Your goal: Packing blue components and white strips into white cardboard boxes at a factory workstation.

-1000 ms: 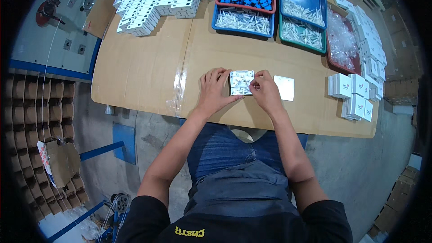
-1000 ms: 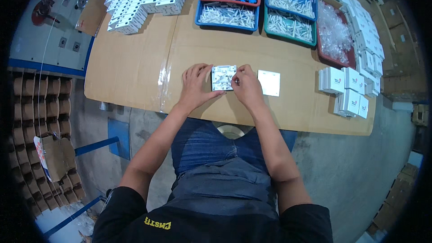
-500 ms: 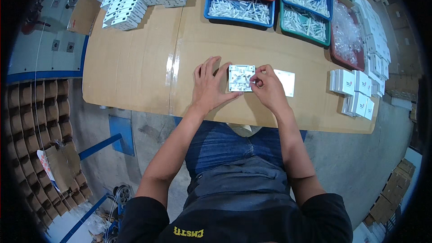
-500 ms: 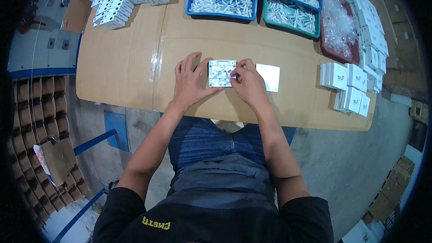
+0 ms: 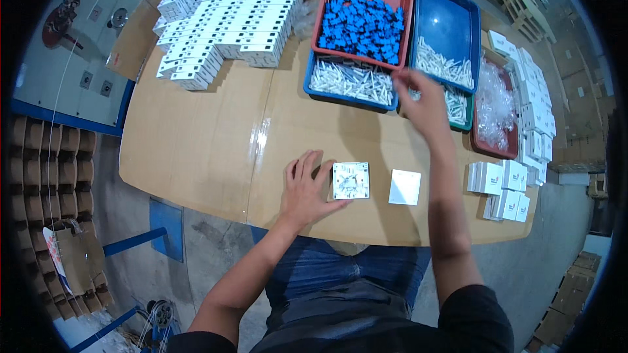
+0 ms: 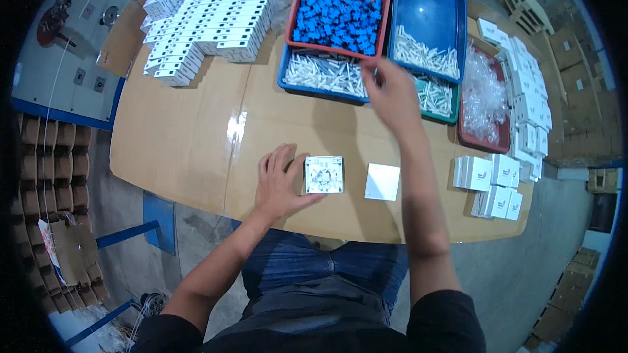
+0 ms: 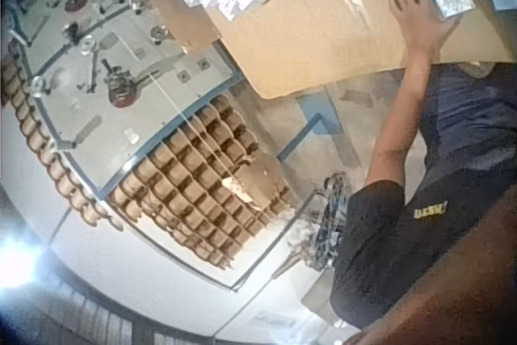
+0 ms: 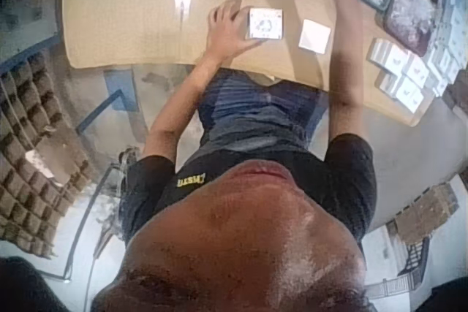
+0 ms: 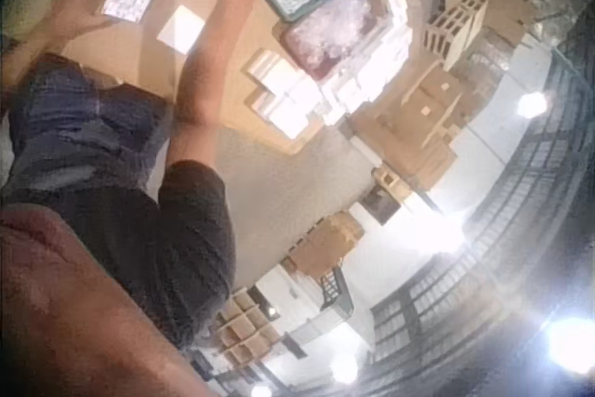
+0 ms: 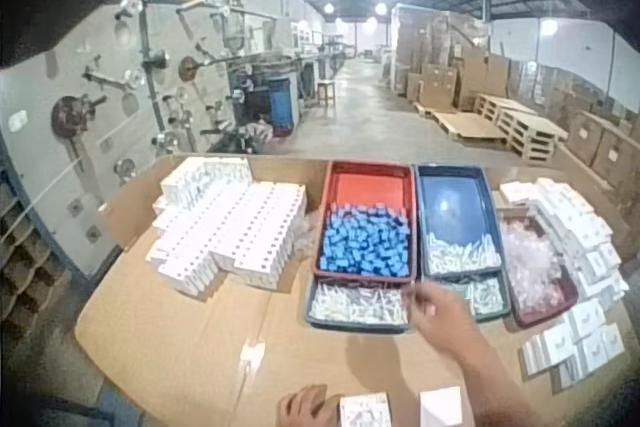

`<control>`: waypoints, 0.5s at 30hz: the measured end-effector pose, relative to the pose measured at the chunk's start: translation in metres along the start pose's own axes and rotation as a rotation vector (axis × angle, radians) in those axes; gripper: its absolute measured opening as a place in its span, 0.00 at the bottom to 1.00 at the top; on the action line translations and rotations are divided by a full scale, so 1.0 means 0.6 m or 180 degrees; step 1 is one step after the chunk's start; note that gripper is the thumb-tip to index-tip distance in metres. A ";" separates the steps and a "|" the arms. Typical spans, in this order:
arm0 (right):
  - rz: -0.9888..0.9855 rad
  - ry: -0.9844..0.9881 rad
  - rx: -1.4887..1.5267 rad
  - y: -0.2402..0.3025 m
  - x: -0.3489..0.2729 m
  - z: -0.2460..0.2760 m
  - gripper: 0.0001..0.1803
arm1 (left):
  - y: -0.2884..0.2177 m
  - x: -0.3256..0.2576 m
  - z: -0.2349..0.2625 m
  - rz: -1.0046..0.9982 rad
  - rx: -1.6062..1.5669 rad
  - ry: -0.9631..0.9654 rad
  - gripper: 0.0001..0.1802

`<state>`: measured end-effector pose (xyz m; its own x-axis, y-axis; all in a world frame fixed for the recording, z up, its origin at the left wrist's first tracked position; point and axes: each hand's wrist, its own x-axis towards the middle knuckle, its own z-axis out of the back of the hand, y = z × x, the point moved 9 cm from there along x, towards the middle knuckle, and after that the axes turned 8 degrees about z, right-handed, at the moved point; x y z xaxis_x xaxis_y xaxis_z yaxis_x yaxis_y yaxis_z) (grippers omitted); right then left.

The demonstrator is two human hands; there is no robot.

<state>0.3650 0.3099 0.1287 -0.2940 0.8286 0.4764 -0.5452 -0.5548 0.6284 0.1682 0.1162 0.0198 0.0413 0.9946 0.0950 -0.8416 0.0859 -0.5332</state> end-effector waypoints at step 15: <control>0.0311 0.0451 -0.1991 -0.211 0.367 -0.125 0.14 | 0.009 -0.005 0.014 0.0097 0.0045 0.0025 0.48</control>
<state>0.3104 0.5681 0.1079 -0.4428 0.8022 0.4006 -0.8525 -0.5150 0.0890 0.1590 0.1131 0.0237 0.0198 0.9972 0.0722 -0.8501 0.0548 -0.5238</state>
